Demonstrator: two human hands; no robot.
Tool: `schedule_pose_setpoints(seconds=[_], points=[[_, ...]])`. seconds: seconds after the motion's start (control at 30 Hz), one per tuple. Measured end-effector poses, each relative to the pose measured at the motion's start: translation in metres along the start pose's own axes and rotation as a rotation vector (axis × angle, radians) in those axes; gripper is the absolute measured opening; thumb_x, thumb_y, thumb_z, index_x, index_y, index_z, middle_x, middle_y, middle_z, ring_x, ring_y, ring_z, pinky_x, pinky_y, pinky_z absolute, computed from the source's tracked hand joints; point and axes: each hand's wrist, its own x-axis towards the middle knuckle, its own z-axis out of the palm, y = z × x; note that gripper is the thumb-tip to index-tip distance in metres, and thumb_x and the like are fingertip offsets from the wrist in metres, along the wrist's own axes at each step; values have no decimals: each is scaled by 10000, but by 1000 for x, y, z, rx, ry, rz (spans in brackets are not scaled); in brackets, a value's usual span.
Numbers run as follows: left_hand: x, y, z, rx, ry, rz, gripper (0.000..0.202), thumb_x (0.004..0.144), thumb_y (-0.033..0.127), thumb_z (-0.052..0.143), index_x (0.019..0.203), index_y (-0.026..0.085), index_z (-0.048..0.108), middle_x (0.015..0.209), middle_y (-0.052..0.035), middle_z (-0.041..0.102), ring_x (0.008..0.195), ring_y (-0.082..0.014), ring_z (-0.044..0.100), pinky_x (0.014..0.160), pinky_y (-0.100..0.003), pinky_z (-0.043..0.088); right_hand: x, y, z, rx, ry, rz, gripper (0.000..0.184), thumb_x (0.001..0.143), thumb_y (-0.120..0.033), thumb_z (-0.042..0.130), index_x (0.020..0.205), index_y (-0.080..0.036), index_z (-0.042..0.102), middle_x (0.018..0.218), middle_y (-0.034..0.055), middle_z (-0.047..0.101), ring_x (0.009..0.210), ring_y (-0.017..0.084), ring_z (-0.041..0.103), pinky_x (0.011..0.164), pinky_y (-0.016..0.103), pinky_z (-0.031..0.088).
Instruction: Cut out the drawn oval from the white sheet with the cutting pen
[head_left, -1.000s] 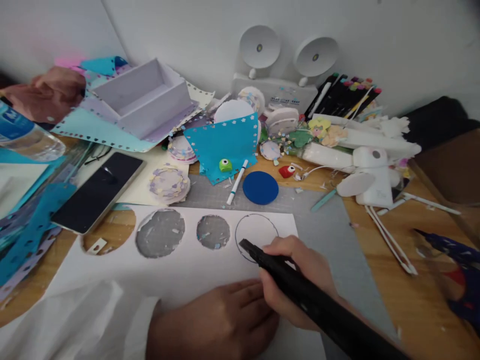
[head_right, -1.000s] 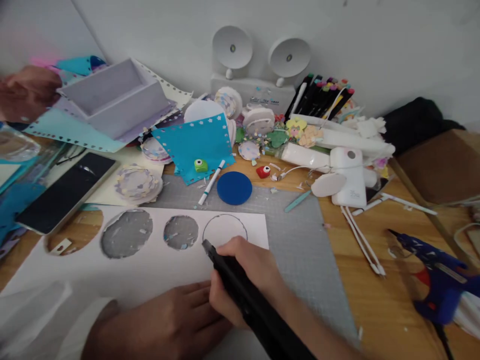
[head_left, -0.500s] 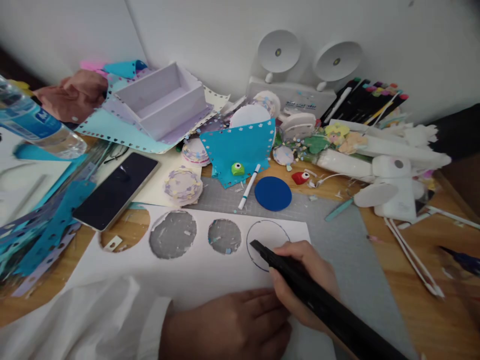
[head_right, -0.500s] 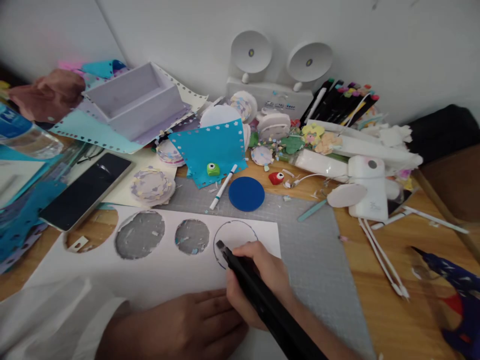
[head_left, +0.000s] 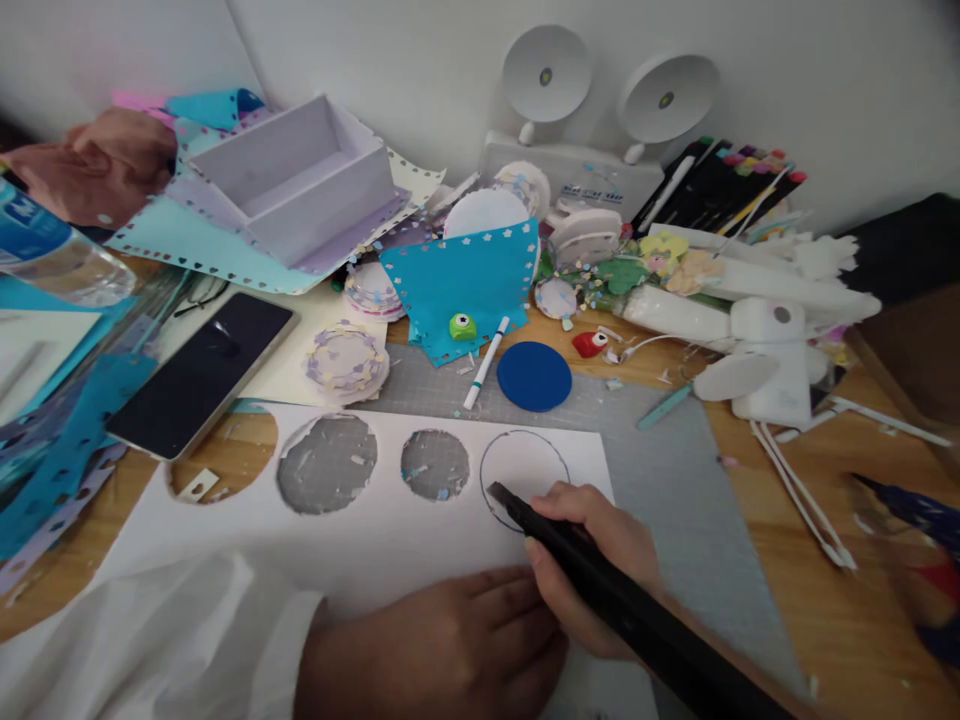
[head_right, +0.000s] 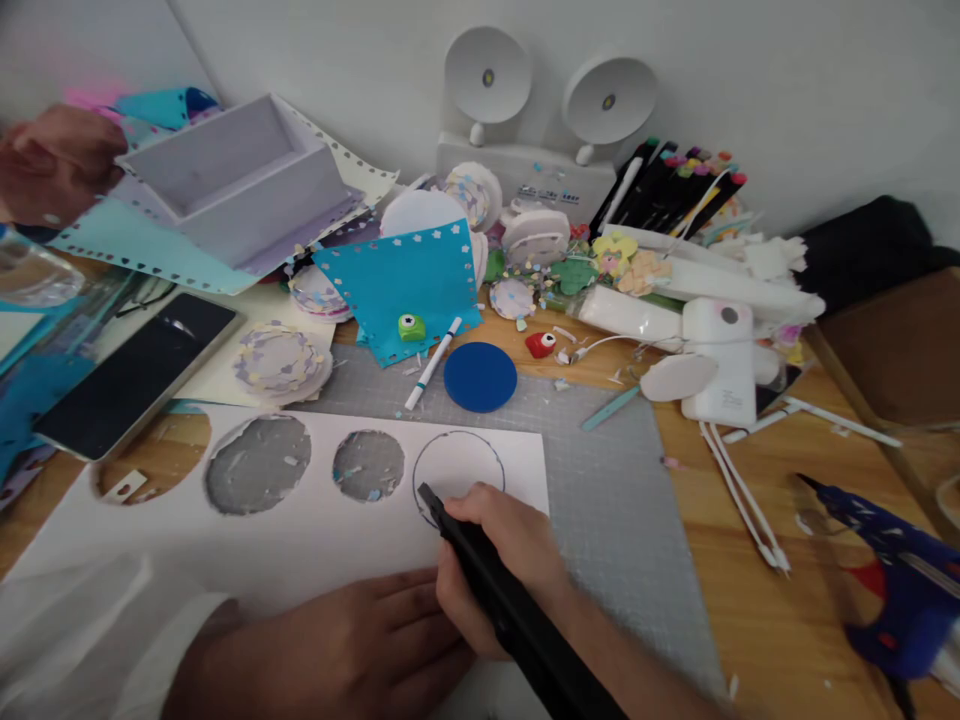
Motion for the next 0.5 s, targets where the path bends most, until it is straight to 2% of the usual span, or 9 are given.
schedule_pose_setpoints(seconds=[0.17,0.33,0.43,0.5], points=[[0,0,1,-44,6,-4,226,960,130,438,1008,71,651,984,-88,677,922,-195,611,1021,-324,408,-4,4,4,-103,-33,-61,233,791,-214,556,1018,-240,512,699,6,606,612,191,639,555,299,499],[-1,2,3,-44,11,-22,156,932,134,500,907,90,647,899,-62,662,812,-184,589,916,-322,452,-3,-1,9,-158,-38,-112,184,821,-210,512,1005,-216,531,711,26,590,621,179,604,558,298,498],[-2,1,4,-49,4,-11,172,941,135,484,876,106,640,887,-50,656,813,-181,583,920,-320,448,-1,-7,8,-138,-71,-138,151,807,-173,507,944,-215,553,704,29,584,618,173,580,558,298,498],[-3,1,3,-60,2,-7,191,954,142,461,906,108,642,911,-53,659,864,-190,592,966,-322,430,-2,-9,7,-97,-97,-104,100,801,-184,513,876,-222,568,707,40,591,625,183,576,555,314,490]])
